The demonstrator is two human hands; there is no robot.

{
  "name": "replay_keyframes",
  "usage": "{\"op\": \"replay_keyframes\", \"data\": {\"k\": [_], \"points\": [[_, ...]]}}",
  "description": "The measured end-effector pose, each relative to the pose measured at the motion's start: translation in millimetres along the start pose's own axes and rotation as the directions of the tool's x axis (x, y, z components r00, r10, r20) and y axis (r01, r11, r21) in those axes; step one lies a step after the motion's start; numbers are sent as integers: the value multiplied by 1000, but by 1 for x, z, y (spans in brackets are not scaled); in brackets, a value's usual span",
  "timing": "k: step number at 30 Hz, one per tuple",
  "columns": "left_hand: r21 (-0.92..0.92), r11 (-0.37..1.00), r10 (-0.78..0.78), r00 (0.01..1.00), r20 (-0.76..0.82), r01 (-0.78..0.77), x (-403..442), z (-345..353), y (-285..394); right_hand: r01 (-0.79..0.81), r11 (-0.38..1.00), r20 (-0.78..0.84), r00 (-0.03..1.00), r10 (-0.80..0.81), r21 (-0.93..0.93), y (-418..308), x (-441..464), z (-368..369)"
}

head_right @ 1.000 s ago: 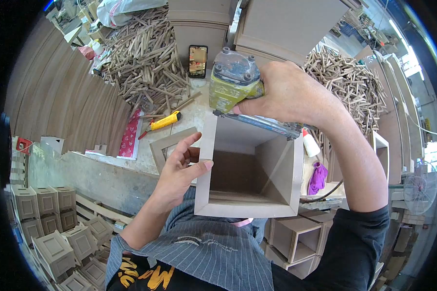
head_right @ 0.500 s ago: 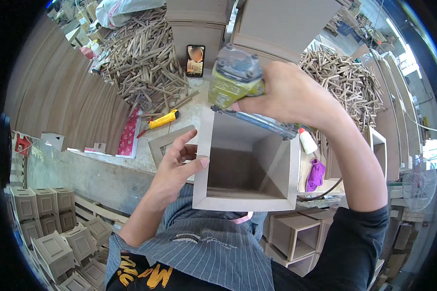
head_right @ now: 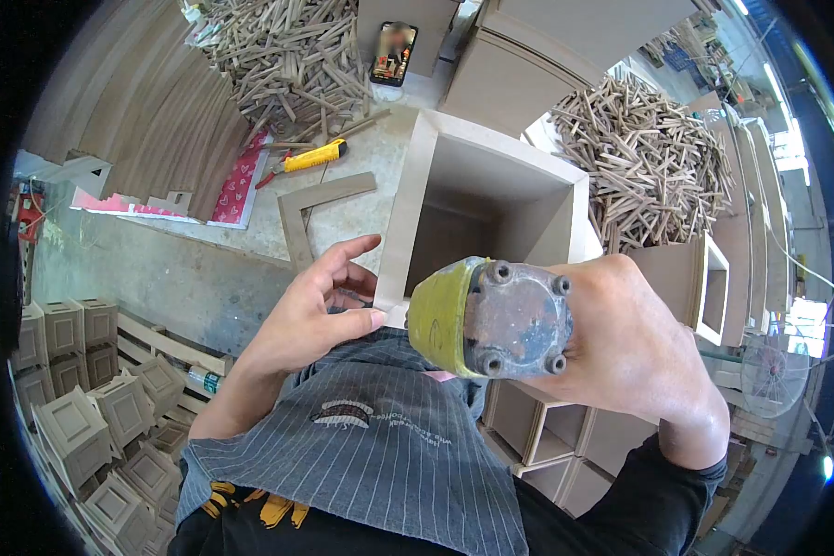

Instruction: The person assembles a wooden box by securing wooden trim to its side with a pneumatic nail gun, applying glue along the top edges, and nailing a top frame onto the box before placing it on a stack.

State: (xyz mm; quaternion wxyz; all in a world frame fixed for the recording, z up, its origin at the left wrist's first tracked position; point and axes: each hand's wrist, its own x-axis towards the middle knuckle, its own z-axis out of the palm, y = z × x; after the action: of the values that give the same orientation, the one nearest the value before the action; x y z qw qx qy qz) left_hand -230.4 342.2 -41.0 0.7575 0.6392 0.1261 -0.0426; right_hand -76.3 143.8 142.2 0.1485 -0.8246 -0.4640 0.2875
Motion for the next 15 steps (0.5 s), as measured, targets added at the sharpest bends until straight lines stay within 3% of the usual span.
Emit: {"op": "replay_keyframes", "data": {"k": [2, 4, 10, 15], "points": [[-39, 999, -22, 1000, 4, 22, 1, 1, 3, -14, 1000, -4, 1000, 14, 6, 1, 1, 4], [-81, 996, -47, 999, 3, 47, -1, 1, 5, 42, 993, -19, 999, -45, -108, 3, 3, 4], [-99, 994, -33, 999, 14, 34, 1, 2, 2, -66, 996, 49, 996, 68, -55, -8, 13, 2], [-124, 991, -48, 999, 9, 49, 1, 3, 4, -22, 997, 16, 1000, 23, -71, -6, 14, 8]]}}
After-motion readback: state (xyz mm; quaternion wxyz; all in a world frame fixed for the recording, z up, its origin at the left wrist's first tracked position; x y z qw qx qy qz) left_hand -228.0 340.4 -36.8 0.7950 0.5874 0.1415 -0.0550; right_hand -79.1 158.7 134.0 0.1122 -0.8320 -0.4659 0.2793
